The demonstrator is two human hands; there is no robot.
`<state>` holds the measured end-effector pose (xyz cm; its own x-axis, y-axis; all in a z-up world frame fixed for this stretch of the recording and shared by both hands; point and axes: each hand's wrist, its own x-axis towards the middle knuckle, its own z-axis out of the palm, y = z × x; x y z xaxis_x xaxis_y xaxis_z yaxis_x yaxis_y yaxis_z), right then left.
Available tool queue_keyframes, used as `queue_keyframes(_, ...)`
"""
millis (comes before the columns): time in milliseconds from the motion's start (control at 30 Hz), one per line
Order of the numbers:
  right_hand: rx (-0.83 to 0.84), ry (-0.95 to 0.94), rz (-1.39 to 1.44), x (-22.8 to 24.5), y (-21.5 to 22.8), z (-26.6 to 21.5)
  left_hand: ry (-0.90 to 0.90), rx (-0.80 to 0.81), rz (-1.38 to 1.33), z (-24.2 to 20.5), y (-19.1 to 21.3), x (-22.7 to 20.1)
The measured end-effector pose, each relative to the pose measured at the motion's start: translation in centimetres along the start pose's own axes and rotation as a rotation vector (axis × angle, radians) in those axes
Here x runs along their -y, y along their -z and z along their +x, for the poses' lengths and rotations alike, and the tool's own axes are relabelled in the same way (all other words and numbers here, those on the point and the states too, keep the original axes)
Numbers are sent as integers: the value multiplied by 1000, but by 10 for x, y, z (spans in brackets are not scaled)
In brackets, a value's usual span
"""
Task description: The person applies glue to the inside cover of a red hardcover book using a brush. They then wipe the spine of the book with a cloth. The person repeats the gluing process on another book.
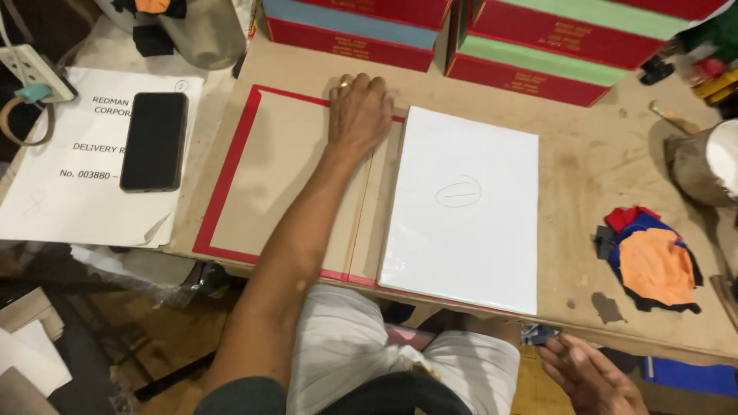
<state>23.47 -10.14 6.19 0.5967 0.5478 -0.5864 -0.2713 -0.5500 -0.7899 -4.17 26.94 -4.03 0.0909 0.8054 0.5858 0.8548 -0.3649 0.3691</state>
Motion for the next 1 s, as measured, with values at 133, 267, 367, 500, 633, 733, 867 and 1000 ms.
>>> queue_keyframes(133, -30, -71, -9, -25, 18, 27, -84, 32, 27, -3, -2, -7)
queue_keyframes(267, -31, -112, 12, -26, 8, 20, -138, -1, -1, -4, -5, -6)
queue_keyframes(367, 61, -103, 54, -44, 13, 38, -204, -76, -53, -5, -8, -4)
queue_keyframes(500, 97, -97, 78, -61, 18, 46, -344, -75, -46, -11, 0, -8)
queue_keyframes(633, 171, -98, 186, -63, 19, 45, -347, -48, -79, -21, 5, -15)
queue_keyframes(733, 201, -113, 172, -64, 22, 49, -304, 46, -129, -25, 16, -18)
queue_keyframes(867, 156, -84, 108, -52, 20, 40, -275, 172, -346, -36, 77, -32)
queue_keyframes(1000, 218, 19, 139, -73, 27, 58, -198, 286, -161, -76, 117, -9)
